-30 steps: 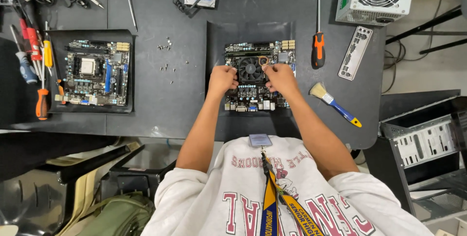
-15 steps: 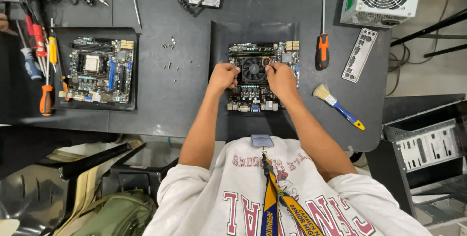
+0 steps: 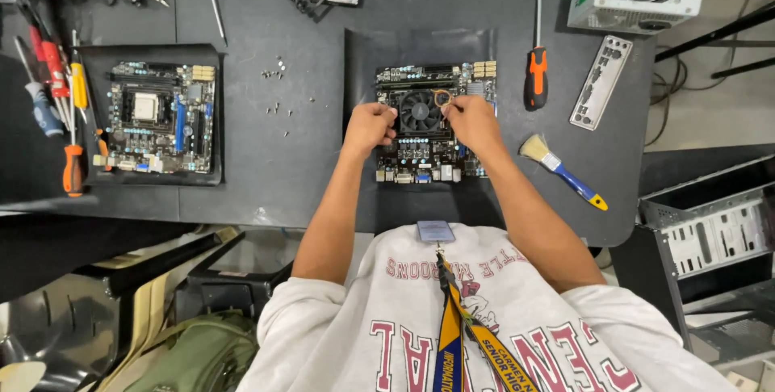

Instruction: The person is seen reinstalling a CPU fan onto a motherboard at a repair bench, involving unscrewing, positioning the fan, and fastening it.

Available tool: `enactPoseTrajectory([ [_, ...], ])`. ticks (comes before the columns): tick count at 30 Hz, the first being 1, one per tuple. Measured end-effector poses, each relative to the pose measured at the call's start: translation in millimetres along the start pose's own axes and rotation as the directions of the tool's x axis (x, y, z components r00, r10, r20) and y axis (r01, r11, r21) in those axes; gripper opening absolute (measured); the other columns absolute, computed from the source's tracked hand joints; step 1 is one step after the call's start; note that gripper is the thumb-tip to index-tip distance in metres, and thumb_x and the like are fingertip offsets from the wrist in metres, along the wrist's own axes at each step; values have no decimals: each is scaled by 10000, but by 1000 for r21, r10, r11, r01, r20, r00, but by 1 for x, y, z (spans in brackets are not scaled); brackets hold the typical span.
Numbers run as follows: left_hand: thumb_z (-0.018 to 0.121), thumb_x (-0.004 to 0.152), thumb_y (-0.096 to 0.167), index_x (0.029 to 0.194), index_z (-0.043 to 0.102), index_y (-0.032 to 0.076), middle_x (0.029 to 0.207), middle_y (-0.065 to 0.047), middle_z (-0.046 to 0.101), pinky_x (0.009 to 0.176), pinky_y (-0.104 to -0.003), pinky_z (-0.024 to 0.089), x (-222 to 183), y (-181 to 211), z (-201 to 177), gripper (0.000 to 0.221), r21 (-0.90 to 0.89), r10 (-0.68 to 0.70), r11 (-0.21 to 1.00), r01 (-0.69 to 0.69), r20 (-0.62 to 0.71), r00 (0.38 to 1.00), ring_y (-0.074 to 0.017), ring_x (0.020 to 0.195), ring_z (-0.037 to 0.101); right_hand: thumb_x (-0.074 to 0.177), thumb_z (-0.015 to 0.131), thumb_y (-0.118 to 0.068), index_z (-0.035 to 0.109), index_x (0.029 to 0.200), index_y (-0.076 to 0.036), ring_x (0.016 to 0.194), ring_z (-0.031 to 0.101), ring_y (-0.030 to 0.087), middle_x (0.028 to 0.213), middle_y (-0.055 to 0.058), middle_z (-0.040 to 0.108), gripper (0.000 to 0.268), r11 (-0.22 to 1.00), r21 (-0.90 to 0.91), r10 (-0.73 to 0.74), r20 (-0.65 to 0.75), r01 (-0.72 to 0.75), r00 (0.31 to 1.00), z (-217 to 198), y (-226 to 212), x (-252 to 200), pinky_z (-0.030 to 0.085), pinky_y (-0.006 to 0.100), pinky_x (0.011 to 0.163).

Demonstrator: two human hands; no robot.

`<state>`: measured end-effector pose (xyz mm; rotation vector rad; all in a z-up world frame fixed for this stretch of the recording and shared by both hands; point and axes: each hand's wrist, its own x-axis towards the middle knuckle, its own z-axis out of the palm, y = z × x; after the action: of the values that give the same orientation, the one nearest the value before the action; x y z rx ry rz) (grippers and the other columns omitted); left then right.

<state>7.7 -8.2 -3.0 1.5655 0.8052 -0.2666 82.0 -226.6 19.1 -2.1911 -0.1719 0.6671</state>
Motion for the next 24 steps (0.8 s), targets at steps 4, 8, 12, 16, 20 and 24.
enactPoseTrajectory([
  [4,670,964,385,1308,649,34,1110,-172,731,826,-511,628,-21,29,10,491,525,192,845,-102,-120,974,-355,1044,739,986,644,-188,688,1214,92,684,729,236,797,207,740,364,996,79,42,48,-45,998,-14,-8,7,580,351,592],
  [8,732,879,157,1434,583,103,1373,-206,542,1053,-578,469,-47,42,40,577,705,689,429,-565,148,709,-435,1311,520,977,591,-228,737,1142,41,584,718,206,737,180,748,348,997,49,64,81,-68,995,-20,-12,10,566,303,507],
  [12,844,800,401,1512,484,251,1514,-102,457,1152,-646,347,-30,18,59,812,743,644,253,-620,349,681,-352,1441,407,981,583,-246,696,1242,57,625,747,238,855,235,760,415,997,16,74,140,-77,987,-29,-19,4,611,313,503],
  [16,786,880,370,1466,537,284,1436,-55,537,1133,-588,381,-26,24,56,642,728,630,282,-625,351,693,-297,1400,464,1005,592,-231,628,1294,134,826,771,329,1043,316,727,467,990,124,46,158,-66,986,-38,-23,-1,648,365,563],
  [20,749,937,279,1420,595,247,1358,-89,596,1111,-544,426,-20,29,52,508,651,660,332,-683,357,661,-316,1351,528,1009,530,-194,675,1220,107,827,775,306,1029,275,740,395,986,152,36,193,-67,980,-49,-33,-5,663,344,561],
  [24,682,1000,165,1371,638,194,1316,-102,633,1137,-519,412,-33,44,52,375,527,644,482,-700,330,691,-321,1355,548,995,531,-126,598,1351,100,892,777,308,1068,270,737,427,967,248,2,234,-61,972,-58,-32,-11,661,365,646],
])
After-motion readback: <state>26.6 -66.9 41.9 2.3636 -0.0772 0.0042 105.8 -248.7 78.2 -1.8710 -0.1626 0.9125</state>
